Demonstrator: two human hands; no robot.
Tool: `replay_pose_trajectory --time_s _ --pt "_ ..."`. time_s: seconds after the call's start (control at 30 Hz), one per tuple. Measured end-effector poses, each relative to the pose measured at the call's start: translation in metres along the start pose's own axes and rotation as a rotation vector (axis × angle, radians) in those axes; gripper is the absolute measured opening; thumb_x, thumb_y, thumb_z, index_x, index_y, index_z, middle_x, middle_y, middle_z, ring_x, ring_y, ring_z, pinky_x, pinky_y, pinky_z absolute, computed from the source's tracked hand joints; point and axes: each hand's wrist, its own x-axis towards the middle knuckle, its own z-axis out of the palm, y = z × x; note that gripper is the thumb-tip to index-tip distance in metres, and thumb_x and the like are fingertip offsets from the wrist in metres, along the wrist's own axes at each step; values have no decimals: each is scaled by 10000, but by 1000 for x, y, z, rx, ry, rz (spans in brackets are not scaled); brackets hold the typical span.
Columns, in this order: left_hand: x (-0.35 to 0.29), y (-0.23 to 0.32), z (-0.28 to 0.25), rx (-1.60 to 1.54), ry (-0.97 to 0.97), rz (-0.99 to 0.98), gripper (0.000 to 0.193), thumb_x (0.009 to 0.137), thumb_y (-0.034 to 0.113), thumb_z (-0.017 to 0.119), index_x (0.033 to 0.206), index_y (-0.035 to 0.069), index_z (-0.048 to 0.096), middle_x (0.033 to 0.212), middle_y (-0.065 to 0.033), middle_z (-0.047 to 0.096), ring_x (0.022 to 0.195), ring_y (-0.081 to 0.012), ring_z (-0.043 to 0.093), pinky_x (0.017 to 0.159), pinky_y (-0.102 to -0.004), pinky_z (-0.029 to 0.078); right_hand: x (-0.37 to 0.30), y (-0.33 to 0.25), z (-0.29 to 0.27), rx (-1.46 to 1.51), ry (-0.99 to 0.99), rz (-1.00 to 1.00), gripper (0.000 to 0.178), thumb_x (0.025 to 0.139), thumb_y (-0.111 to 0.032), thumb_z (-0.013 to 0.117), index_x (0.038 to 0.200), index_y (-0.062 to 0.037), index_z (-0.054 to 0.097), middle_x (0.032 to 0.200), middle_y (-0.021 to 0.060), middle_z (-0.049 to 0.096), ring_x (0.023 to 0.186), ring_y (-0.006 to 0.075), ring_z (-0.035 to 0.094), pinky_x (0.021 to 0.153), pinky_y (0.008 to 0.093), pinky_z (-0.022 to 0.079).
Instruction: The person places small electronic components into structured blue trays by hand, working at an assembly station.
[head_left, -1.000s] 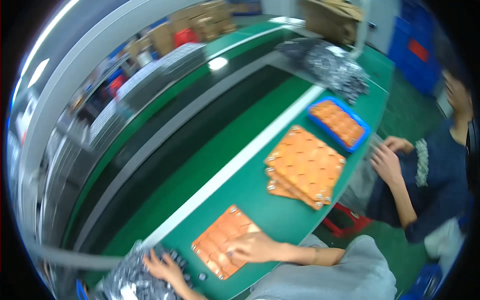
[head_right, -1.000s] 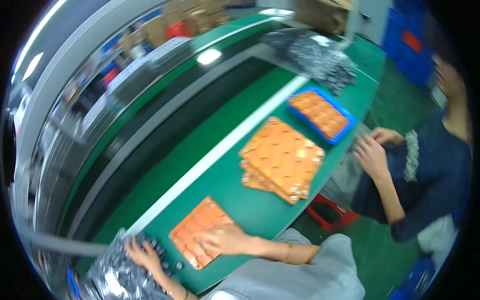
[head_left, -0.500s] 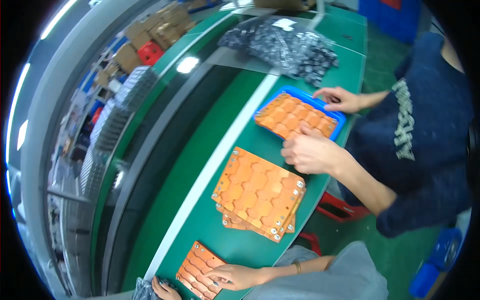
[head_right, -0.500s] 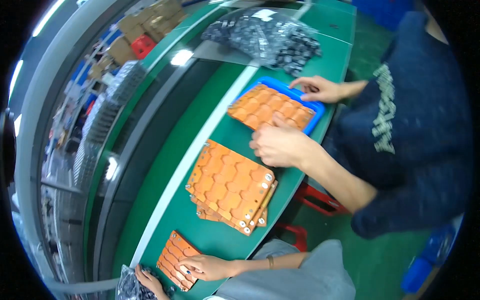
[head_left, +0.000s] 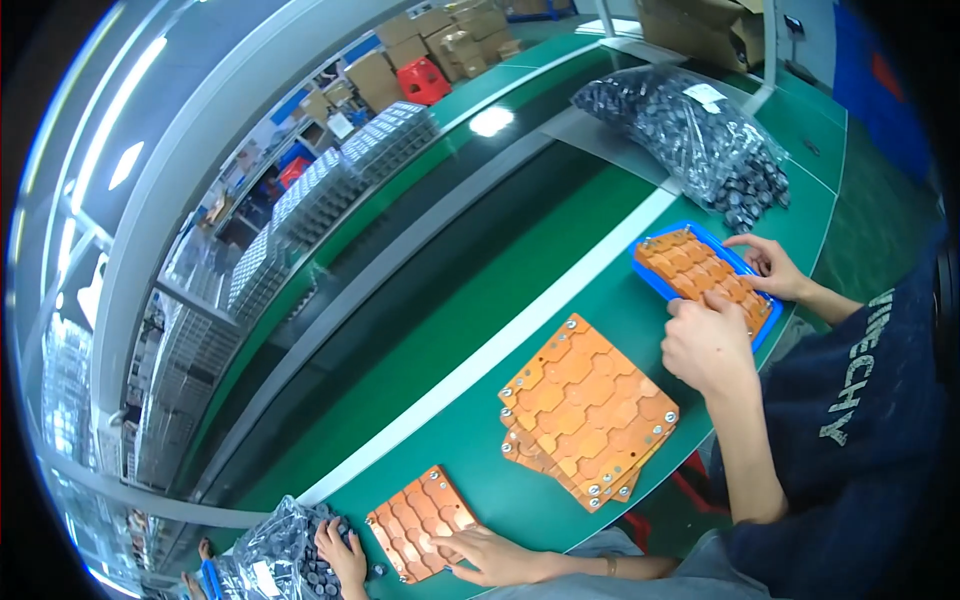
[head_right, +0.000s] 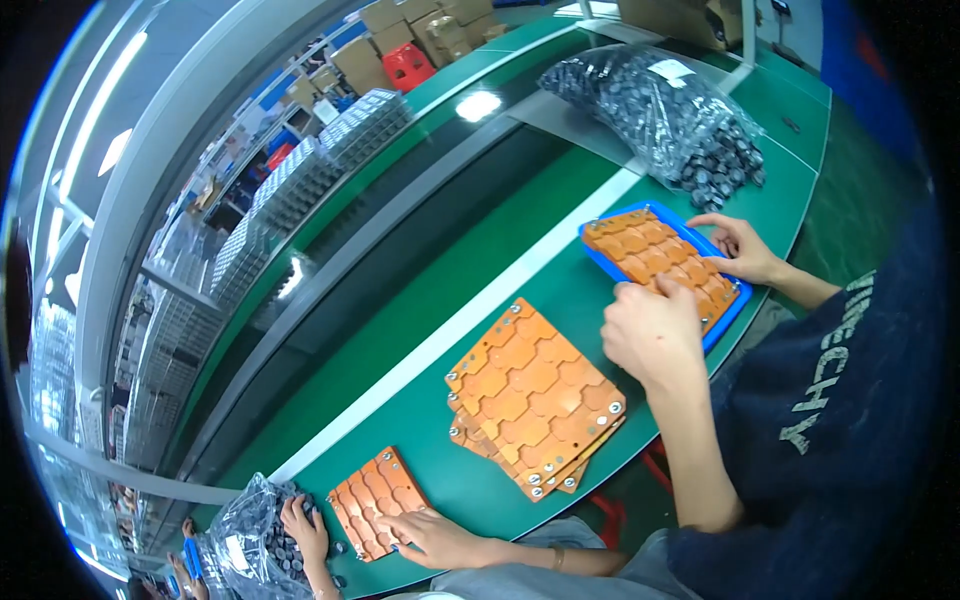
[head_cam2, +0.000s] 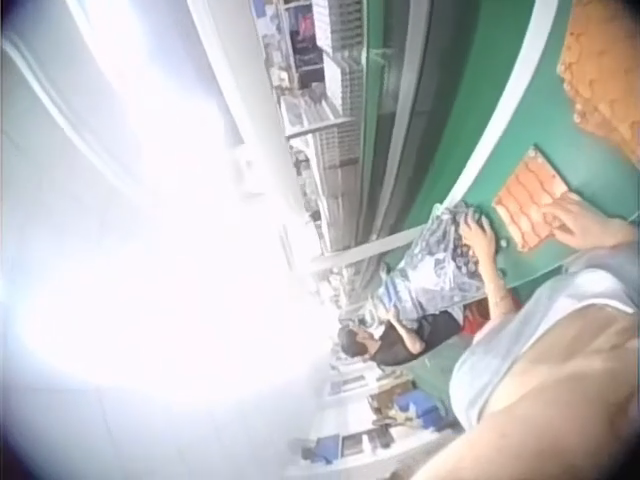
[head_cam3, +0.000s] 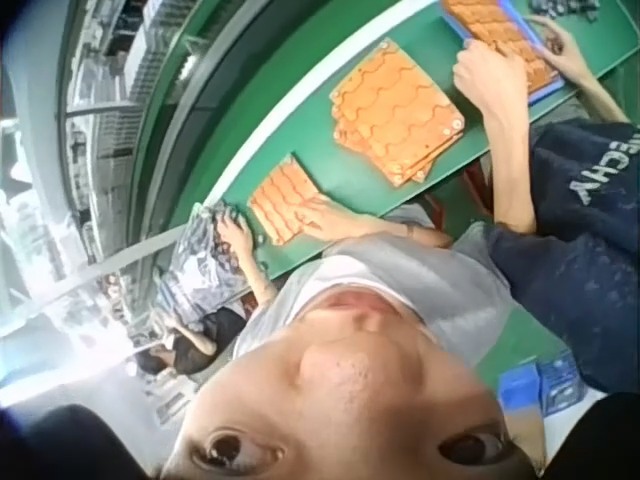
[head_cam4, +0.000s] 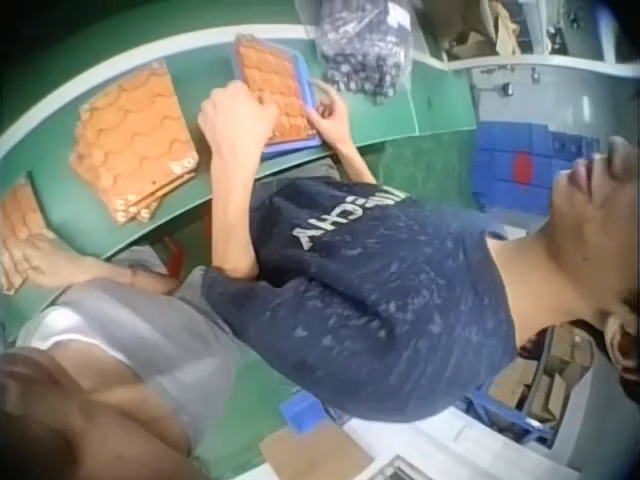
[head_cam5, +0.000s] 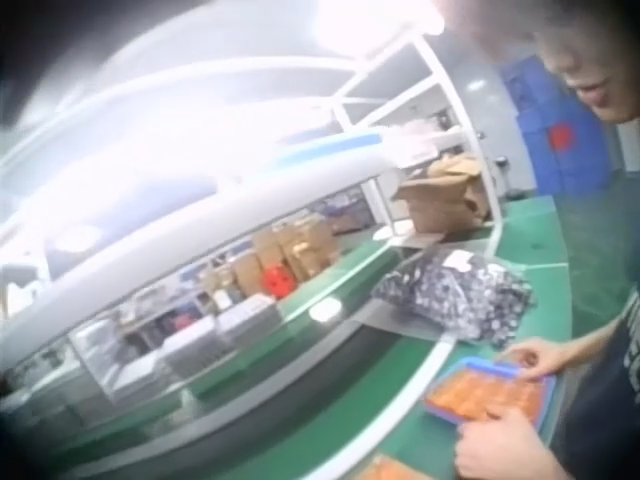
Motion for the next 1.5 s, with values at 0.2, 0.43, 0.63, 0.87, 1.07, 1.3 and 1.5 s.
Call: replay_pose_trajectory --time_s 0.2,0.43,0.63,0.87,1.07,1.3,1.5 --pt "10 9 1 57 78 21 306 762 163 641 1034 70 536 1102 -152 465 1064 -336 424 884 -448 318 7 -6 -8 25 -70 95 567 852 -124 606 1355 -53 355 939 90 605 859 220 598 874 356 445" --pt "16 18 -1 -90 87 229 274 772 131 675 995 56 534 960 -105 530 938 -293 494 841 -415 326 17 -16 -3 143 -59 260 576 853 -57 582 1365 -15 323 988 107 576 885 197 583 802 308 510" --pt "16 24 -12 -237 123 209 372 729 123 732 1045 50 548 943 -98 549 885 -288 493 837 -393 328 37 -17 -4 -160 -92 111 569 870 -44 555 1379 -25 302 990 109 557 888 196 578 825 305 494" --pt "-7 97 -32 -724 -18 345 513 647 29 787 1091 23 530 926 -136 520 856 -294 526 723 -348 461 73 -25 7 162 -141 413 377 913 -82 539 1275 -18 456 1096 128 594 961 172 604 787 291 510" --pt "-15 113 -22 -713 -25 438 571 667 6 743 1172 31 478 965 -142 493 847 -307 528 738 -375 469 81 -15 9 135 -171 417 258 857 -128 640 1053 25 571 833 105 658 704 157 643 651 267 516" --pt "-16 112 -28 -737 32 374 567 636 -32 748 1141 32 499 974 -130 530 848 -288 536 744 -363 478 93 -13 16 -46 -197 427 256 838 -153 661 1026 4 587 772 86 646 661 158 623 609 280 507" --pt "-25 107 -26 -776 77 321 522 651 -10 758 1120 44 535 986 -127 559 876 -284 551 757 -346 479 91 -17 21 -75 -191 358 219 833 -124 661 1019 -19 612 760 61 643 632 123 592 578 263 483"
